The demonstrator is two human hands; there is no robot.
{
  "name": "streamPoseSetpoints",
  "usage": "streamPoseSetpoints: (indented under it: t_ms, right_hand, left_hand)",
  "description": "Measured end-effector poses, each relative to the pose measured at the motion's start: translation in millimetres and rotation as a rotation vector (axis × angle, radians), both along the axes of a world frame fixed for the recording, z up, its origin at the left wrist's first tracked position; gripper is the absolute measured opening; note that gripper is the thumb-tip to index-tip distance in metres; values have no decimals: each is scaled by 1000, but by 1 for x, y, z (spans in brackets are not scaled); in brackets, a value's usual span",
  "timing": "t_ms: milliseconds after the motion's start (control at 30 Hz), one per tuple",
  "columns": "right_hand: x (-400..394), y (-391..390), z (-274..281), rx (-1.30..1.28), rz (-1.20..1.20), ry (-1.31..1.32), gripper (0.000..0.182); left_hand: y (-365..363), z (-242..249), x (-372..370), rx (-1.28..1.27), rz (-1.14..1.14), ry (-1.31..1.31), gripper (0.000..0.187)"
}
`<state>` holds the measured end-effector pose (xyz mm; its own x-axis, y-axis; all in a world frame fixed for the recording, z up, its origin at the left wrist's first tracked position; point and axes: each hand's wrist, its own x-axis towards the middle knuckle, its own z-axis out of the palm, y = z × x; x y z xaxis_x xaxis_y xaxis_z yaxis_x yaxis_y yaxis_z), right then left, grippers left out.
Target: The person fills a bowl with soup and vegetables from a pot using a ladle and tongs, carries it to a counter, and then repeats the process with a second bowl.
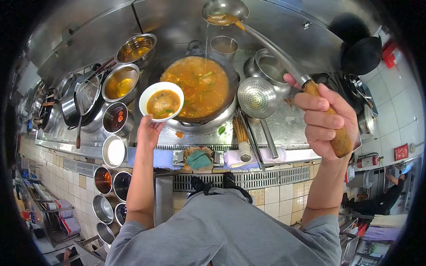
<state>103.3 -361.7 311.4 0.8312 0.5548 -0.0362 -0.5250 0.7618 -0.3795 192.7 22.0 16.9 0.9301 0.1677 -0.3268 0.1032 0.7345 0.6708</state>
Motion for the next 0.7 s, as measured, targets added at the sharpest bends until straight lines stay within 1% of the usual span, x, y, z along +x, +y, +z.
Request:
streamPoseSetpoints:
  t_ms: [100,267,333,367,400,467,500,533,600,633,700]
  right_hand:
    - [-8,9,12,-19,7,-82,55]
    - [-23,17,20,-18,46,-72,58]
    - [-26,20,14,-23,72,-71,58]
    - [-28,22,9,-25,74,-60,59]
    - [-29,25,2,-25,72,-62,59]
    - [-30,29,-10,-62,72,-5,53]
    - [-32,35,-14,-120,34,63,52]
    - [-33,37,-23,-112,29,61,52]
    - [-33,38,-44,-369,97,40,54]
    - [-34,39,-50,-365,92,40,54]
    - [-38,39,-60,-640,89,-20,55]
  left_hand:
    - [-11,3,15,28,-13,1,37]
    - [-31,0,45,28,-43,-44,37]
    - [-41,7,56,7,-59,-56,26]
    - [-46,11,60,2,-56,-46,26]
    - [-49,15,63,2,-58,-48,26]
    - [-55,24,70,0,-68,-76,36]
    - [-57,28,72,-1,-68,-94,36]
    - [-59,35,74,6,-74,-95,36]
    - [-61,44,76,-33,-71,-34,37]
    - [-61,44,76,-30,-76,-33,37]
    - [-59,42,75,-66,-83,-54,36]
